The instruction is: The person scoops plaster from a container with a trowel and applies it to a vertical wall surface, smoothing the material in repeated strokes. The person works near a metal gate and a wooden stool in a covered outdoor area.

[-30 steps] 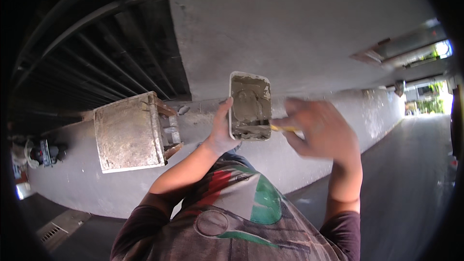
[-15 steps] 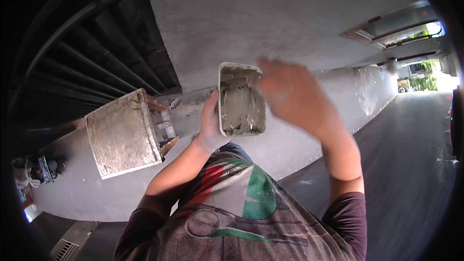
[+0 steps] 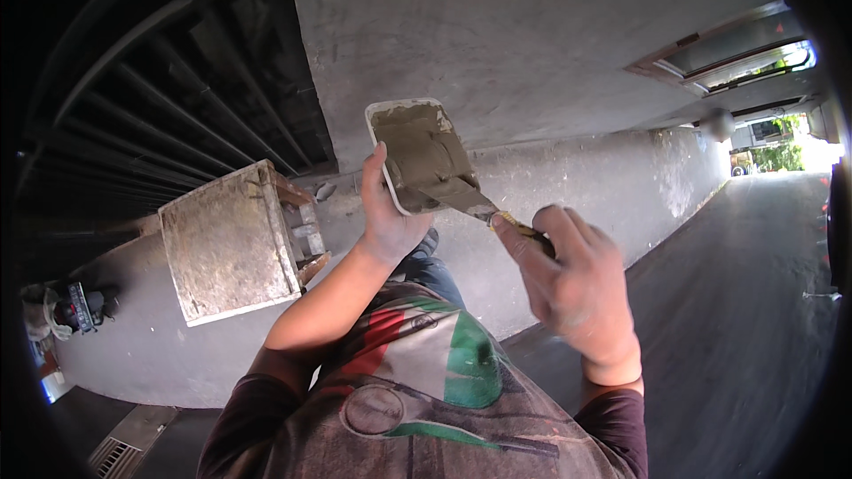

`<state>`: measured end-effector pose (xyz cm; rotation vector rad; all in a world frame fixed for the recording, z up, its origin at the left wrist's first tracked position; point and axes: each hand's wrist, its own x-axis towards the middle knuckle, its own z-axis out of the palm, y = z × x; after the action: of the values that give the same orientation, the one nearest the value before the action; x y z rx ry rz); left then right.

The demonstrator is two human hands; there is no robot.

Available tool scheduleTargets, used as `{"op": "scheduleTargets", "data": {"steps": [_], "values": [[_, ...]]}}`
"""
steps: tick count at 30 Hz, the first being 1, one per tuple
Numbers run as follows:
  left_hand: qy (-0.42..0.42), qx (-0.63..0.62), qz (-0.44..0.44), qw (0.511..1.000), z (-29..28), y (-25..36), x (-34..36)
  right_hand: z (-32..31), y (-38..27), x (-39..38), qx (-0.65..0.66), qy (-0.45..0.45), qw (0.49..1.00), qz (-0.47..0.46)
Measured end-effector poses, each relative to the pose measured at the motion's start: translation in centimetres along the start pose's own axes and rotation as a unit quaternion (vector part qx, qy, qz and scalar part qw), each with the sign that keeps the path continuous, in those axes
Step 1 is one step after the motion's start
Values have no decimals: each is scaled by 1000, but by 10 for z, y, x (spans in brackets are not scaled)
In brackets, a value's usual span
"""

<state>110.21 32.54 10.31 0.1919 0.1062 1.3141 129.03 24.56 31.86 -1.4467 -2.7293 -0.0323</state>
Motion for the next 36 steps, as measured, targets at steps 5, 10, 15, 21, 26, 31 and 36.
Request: {"op": "scheduleTargets", "data": {"steps": [5, 10, 15, 21, 26, 31, 36], "values": [[78, -21, 9, 997, 14, 7, 2, 52, -31, -19, -35, 84, 995, -28], [114, -16, 19, 993, 22, 14, 1, 63, -39, -37, -60, 106, 992, -31], [97, -21, 9, 995, 15, 16, -2, 37, -34, -51, -11, 96, 995, -3], [65, -15, 56, 996, 11, 15, -2, 52, -31, -46, 230, 197, 941, 151], [78, -28, 39, 996, 17, 1, -1, 138, -56, -26, 503, 224, 770, 322], [131, 0, 41, 991, 21, 6, -4, 166, -73, -46, 574, 211, 707, 355], [159, 75, 39, 984, 15, 13, -3, 157, -66, -90, 568, 196, 714, 359]]}}
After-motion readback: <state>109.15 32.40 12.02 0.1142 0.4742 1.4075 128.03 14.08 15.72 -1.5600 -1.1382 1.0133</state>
